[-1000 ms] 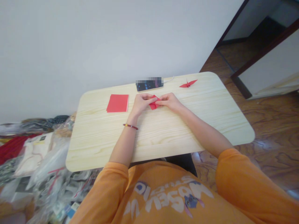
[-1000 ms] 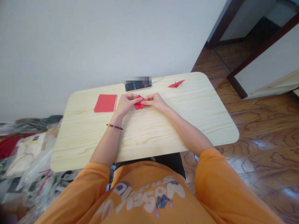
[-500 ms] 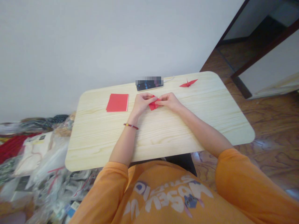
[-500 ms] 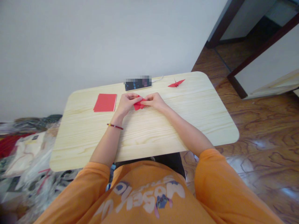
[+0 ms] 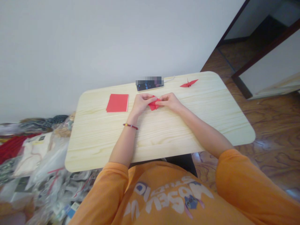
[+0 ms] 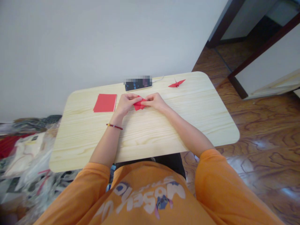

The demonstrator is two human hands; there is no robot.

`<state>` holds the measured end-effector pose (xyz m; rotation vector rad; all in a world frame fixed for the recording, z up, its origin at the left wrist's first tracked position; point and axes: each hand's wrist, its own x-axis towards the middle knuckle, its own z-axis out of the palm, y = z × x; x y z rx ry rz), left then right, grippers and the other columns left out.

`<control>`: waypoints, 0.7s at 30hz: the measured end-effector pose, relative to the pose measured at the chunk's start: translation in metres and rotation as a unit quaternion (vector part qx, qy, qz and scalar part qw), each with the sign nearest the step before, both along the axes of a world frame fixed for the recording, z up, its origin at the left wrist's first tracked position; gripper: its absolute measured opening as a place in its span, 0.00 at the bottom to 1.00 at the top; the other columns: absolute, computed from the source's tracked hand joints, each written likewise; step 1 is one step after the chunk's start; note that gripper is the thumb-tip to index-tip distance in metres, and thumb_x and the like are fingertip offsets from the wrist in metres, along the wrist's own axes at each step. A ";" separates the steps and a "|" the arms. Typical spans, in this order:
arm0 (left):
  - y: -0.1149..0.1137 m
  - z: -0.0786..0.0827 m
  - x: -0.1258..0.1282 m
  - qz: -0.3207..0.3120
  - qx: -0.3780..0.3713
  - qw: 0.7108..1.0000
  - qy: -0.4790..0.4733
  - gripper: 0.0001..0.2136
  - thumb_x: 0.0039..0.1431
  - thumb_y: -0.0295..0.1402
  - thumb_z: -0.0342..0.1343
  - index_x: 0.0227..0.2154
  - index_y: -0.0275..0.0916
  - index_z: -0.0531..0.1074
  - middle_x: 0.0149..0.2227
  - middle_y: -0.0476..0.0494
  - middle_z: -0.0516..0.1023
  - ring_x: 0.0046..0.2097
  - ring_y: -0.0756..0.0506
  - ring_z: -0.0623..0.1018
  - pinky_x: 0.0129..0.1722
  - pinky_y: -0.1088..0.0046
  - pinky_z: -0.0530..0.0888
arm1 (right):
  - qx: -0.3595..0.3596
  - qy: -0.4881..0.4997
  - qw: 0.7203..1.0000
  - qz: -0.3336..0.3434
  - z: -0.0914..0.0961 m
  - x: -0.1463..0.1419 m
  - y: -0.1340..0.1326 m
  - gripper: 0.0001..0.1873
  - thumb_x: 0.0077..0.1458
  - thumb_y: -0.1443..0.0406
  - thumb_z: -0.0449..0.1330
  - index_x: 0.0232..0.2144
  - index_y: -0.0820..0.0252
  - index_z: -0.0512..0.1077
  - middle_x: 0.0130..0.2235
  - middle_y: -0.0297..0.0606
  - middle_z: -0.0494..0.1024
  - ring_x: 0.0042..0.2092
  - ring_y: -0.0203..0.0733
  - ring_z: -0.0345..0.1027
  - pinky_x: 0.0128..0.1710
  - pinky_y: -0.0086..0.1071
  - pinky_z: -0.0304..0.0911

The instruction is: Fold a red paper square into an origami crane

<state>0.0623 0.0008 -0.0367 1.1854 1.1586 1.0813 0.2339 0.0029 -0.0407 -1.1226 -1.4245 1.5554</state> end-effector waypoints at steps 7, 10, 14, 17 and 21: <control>0.001 -0.002 -0.001 0.001 0.000 1.000 0.009 0.18 0.35 0.44 0.71 0.25 0.34 0.78 0.28 0.42 0.81 0.30 0.48 0.77 0.33 0.72 0.74 | -0.007 0.002 1.000 0.003 0.002 0.000 -0.001 0.17 0.32 0.57 0.73 0.19 0.63 0.76 0.22 0.38 0.78 0.24 0.33 0.67 0.28 0.28 0.63; 0.002 -0.003 -0.001 0.003 0.000 1.000 0.005 0.18 0.34 0.44 0.71 0.24 0.34 0.78 0.27 0.42 0.81 0.29 0.48 0.77 0.33 0.72 0.73 | -0.006 -0.002 1.000 0.002 0.004 0.000 -0.001 0.16 0.32 0.58 0.73 0.19 0.64 0.76 0.21 0.37 0.78 0.23 0.32 0.65 0.26 0.28 0.62; 0.003 -0.003 -0.001 -0.001 -0.009 1.000 -0.016 0.18 0.33 0.43 0.71 0.23 0.34 0.78 0.26 0.43 0.80 0.28 0.50 0.76 0.32 0.73 0.72 | -0.011 0.007 1.000 0.002 0.004 0.000 -0.001 0.15 0.31 0.59 0.73 0.19 0.64 0.76 0.21 0.37 0.78 0.24 0.32 0.66 0.26 0.28 0.62; 0.002 -0.002 0.000 0.000 -0.014 1.000 -0.020 0.18 0.33 0.43 0.72 0.23 0.34 0.78 0.26 0.43 0.80 0.28 0.50 0.76 0.32 0.73 0.72 | -0.016 0.007 1.000 0.002 0.004 0.000 -0.001 0.16 0.31 0.58 0.73 0.20 0.63 0.76 0.22 0.38 0.78 0.25 0.34 0.67 0.27 0.28 0.63; 0.001 0.000 0.001 -0.001 -0.019 1.000 -0.022 0.18 0.32 0.44 0.72 0.23 0.34 0.77 0.26 0.43 0.80 0.29 0.49 0.77 0.33 0.72 0.73 | -0.014 0.007 1.000 0.002 0.002 0.001 0.000 0.17 0.30 0.57 0.74 0.20 0.64 0.76 0.21 0.37 0.77 0.24 0.33 0.66 0.26 0.28 0.62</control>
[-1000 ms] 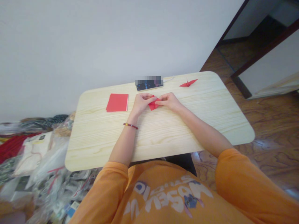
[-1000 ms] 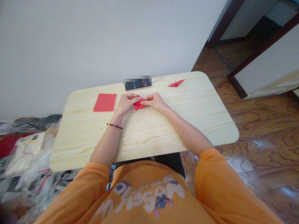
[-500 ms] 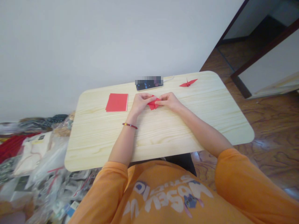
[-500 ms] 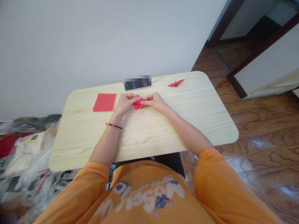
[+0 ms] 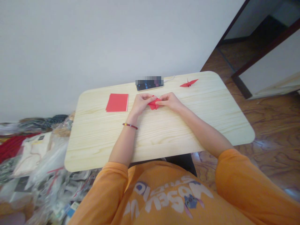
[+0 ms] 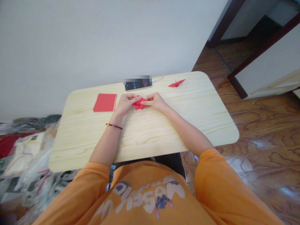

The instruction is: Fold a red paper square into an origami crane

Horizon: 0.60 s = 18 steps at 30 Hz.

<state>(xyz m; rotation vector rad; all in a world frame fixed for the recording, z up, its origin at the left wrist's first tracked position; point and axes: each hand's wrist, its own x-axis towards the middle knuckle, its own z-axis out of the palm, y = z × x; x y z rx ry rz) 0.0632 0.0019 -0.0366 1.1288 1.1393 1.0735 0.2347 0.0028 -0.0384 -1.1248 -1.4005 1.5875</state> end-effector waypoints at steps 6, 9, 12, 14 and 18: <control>-0.001 0.002 0.001 -0.005 0.005 1.000 -0.012 0.17 0.32 0.44 0.71 0.21 0.36 0.76 0.24 0.47 0.78 0.27 0.51 0.74 0.32 0.74 0.70 | 0.002 0.001 1.000 0.009 0.000 0.000 0.000 0.16 0.32 0.58 0.73 0.20 0.64 0.76 0.22 0.38 0.78 0.24 0.33 0.67 0.27 0.28 0.62; -0.002 0.002 0.002 -0.007 0.013 1.000 -0.008 0.16 0.35 0.43 0.71 0.20 0.37 0.74 0.23 0.48 0.77 0.27 0.51 0.74 0.32 0.73 0.70 | 0.000 -0.002 1.000 0.011 0.002 0.001 0.000 0.15 0.33 0.59 0.72 0.20 0.64 0.76 0.22 0.38 0.78 0.24 0.33 0.67 0.28 0.29 0.63; -0.002 0.002 0.002 -0.006 0.015 1.000 -0.005 0.15 0.37 0.42 0.70 0.19 0.37 0.73 0.23 0.49 0.76 0.27 0.51 0.73 0.32 0.73 0.69 | -0.003 -0.005 1.000 0.015 0.004 0.000 -0.001 0.15 0.33 0.59 0.72 0.20 0.64 0.75 0.22 0.38 0.78 0.24 0.34 0.67 0.28 0.29 0.63; -0.002 0.002 0.003 -0.007 0.017 1.000 -0.009 0.15 0.37 0.42 0.70 0.19 0.37 0.73 0.23 0.50 0.75 0.27 0.51 0.73 0.31 0.74 0.69 | -0.004 -0.003 1.000 0.016 0.004 0.000 -0.001 0.15 0.32 0.59 0.72 0.20 0.64 0.75 0.22 0.38 0.78 0.24 0.34 0.67 0.28 0.29 0.63; 0.000 0.000 0.002 -0.006 0.028 1.000 -0.002 0.18 0.39 0.47 0.68 0.15 0.38 0.70 0.19 0.50 0.73 0.24 0.52 0.70 0.28 0.74 0.68 | -0.007 -0.004 1.000 0.023 0.004 0.000 -0.001 0.16 0.31 0.58 0.73 0.19 0.63 0.75 0.21 0.37 0.77 0.23 0.33 0.66 0.27 0.28 0.62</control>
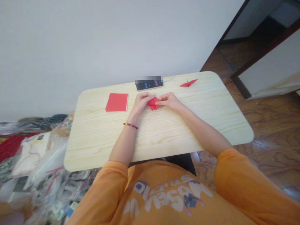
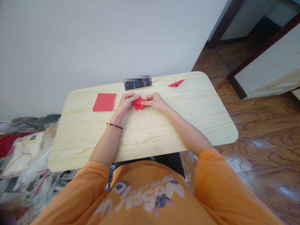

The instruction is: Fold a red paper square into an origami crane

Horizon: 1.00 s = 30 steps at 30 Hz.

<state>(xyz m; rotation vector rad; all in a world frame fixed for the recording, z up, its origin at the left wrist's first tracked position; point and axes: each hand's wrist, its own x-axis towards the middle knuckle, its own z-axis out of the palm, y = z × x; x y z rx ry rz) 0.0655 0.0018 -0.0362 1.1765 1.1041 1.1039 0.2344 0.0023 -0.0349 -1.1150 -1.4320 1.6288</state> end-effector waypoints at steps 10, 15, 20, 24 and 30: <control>0.001 0.005 -0.001 0.011 -0.052 0.999 0.009 0.26 0.47 0.60 0.57 0.24 0.37 0.78 0.24 0.42 0.79 0.30 0.47 0.78 0.30 0.73 0.71 | -0.002 0.001 1.000 -0.003 -0.001 0.001 0.000 0.15 0.32 0.59 0.72 0.18 0.64 0.75 0.20 0.37 0.77 0.23 0.33 0.66 0.26 0.28 0.61; -0.001 0.010 -0.007 0.002 -0.039 0.999 0.007 0.21 0.40 0.52 0.66 0.26 0.36 0.79 0.27 0.42 0.81 0.31 0.48 0.79 0.33 0.73 0.73 | -0.005 0.001 1.000 -0.008 0.002 0.000 0.000 0.16 0.29 0.58 0.74 0.18 0.64 0.75 0.20 0.36 0.76 0.22 0.32 0.65 0.25 0.28 0.61; 0.000 0.004 -0.010 -0.010 -0.018 0.999 0.034 0.16 0.35 0.42 0.71 0.26 0.36 0.79 0.30 0.42 0.82 0.32 0.47 0.79 0.35 0.72 0.74 | 0.002 -0.011 1.000 -0.009 0.004 0.000 -0.001 0.17 0.30 0.57 0.73 0.18 0.63 0.75 0.20 0.36 0.77 0.23 0.32 0.65 0.25 0.28 0.61; 0.001 0.001 -0.009 -0.010 -0.020 0.999 0.037 0.15 0.37 0.42 0.70 0.25 0.36 0.79 0.28 0.42 0.81 0.30 0.48 0.77 0.33 0.72 0.73 | 0.000 -0.013 1.000 -0.004 0.000 0.001 0.001 0.17 0.31 0.57 0.73 0.19 0.64 0.76 0.20 0.36 0.76 0.23 0.32 0.64 0.25 0.28 0.60; 0.003 -0.002 -0.007 0.008 -0.009 0.999 0.040 0.14 0.39 0.42 0.69 0.23 0.35 0.78 0.26 0.44 0.80 0.27 0.50 0.75 0.32 0.73 0.72 | -0.002 -0.011 1.000 0.011 -0.005 0.003 0.004 0.18 0.31 0.56 0.73 0.20 0.64 0.76 0.20 0.35 0.76 0.23 0.32 0.64 0.26 0.29 0.60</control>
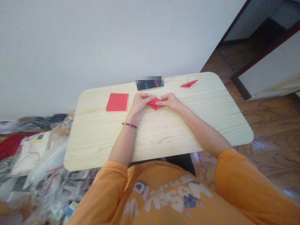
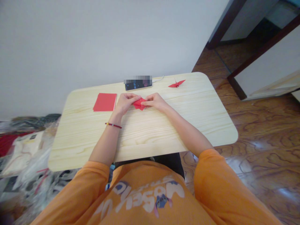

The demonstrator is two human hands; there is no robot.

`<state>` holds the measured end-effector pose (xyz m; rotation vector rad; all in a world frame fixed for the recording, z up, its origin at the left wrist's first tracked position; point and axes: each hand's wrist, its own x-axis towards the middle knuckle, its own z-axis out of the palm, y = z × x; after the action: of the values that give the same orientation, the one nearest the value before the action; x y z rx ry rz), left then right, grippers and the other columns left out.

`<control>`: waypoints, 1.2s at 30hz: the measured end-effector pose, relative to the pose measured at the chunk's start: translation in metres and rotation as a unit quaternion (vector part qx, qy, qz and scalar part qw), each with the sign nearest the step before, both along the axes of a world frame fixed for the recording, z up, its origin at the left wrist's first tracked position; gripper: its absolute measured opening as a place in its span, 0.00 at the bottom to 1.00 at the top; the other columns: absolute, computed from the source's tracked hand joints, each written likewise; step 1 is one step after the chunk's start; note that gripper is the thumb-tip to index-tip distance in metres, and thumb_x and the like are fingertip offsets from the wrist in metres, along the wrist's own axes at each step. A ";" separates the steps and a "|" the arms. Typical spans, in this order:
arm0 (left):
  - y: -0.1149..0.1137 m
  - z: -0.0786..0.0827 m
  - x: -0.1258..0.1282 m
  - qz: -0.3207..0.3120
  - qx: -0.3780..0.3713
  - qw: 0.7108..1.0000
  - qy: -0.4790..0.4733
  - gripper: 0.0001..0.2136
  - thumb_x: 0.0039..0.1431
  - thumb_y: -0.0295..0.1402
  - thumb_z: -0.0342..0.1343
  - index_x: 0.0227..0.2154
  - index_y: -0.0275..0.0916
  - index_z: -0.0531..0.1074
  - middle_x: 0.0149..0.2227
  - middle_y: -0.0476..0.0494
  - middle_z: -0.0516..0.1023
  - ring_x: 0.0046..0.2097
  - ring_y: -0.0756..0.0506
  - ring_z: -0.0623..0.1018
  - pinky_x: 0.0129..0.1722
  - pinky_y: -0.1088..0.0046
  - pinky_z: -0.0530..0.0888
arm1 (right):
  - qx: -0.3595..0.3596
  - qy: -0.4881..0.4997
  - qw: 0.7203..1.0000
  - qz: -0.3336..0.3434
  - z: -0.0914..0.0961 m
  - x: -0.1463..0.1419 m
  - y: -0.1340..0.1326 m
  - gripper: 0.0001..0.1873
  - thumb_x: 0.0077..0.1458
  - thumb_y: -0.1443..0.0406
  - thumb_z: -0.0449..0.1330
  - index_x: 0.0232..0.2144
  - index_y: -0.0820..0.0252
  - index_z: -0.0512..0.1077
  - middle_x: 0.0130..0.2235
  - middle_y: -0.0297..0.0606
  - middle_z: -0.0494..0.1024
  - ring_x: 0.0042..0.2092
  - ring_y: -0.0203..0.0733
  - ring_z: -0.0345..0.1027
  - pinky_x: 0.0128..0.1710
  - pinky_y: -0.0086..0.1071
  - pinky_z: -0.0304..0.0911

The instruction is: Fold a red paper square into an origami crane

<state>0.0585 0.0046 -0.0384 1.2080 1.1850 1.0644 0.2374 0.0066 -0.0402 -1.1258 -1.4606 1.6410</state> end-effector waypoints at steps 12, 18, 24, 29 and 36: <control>-0.003 0.005 0.002 -0.001 0.024 1.000 0.014 0.17 0.40 0.46 0.68 0.23 0.36 0.77 0.26 0.44 0.80 0.28 0.49 0.76 0.30 0.73 0.72 | 0.001 -0.002 1.000 -0.001 0.001 -0.001 -0.001 0.17 0.32 0.57 0.73 0.20 0.64 0.75 0.21 0.36 0.75 0.23 0.32 0.64 0.26 0.29 0.60; -0.006 0.008 -0.001 -0.037 -0.002 0.999 0.007 0.18 0.32 0.42 0.72 0.24 0.35 0.77 0.27 0.43 0.80 0.28 0.49 0.77 0.30 0.73 0.73 | -0.006 0.004 1.000 -0.007 0.003 -0.001 -0.002 0.16 0.30 0.58 0.73 0.19 0.63 0.76 0.20 0.35 0.76 0.24 0.32 0.65 0.26 0.28 0.60; -0.006 0.007 -0.001 -0.042 -0.007 0.999 0.004 0.18 0.34 0.43 0.72 0.25 0.35 0.77 0.27 0.42 0.81 0.28 0.48 0.77 0.30 0.72 0.73 | -0.007 0.005 1.000 -0.010 0.005 -0.001 -0.002 0.15 0.30 0.59 0.73 0.19 0.63 0.76 0.20 0.35 0.76 0.23 0.32 0.64 0.26 0.28 0.59; -0.005 0.007 -0.001 -0.051 0.001 0.998 0.027 0.19 0.36 0.45 0.70 0.26 0.35 0.77 0.27 0.42 0.80 0.28 0.49 0.77 0.29 0.74 0.73 | -0.016 0.013 1.000 -0.009 0.004 -0.001 -0.002 0.16 0.29 0.59 0.74 0.19 0.65 0.77 0.20 0.35 0.76 0.24 0.31 0.65 0.26 0.27 0.59; -0.004 0.006 -0.003 -0.059 0.019 0.997 0.055 0.17 0.41 0.45 0.67 0.27 0.34 0.76 0.28 0.43 0.80 0.29 0.49 0.77 0.30 0.74 0.72 | -0.011 0.011 1.000 -0.002 0.005 0.000 -0.002 0.17 0.30 0.59 0.74 0.20 0.66 0.76 0.20 0.35 0.76 0.23 0.31 0.64 0.25 0.27 0.58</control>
<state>0.0556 0.0006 -0.0326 1.3642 1.1653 0.9458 0.2370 0.0042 -0.0354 -1.1178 -1.4284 1.6653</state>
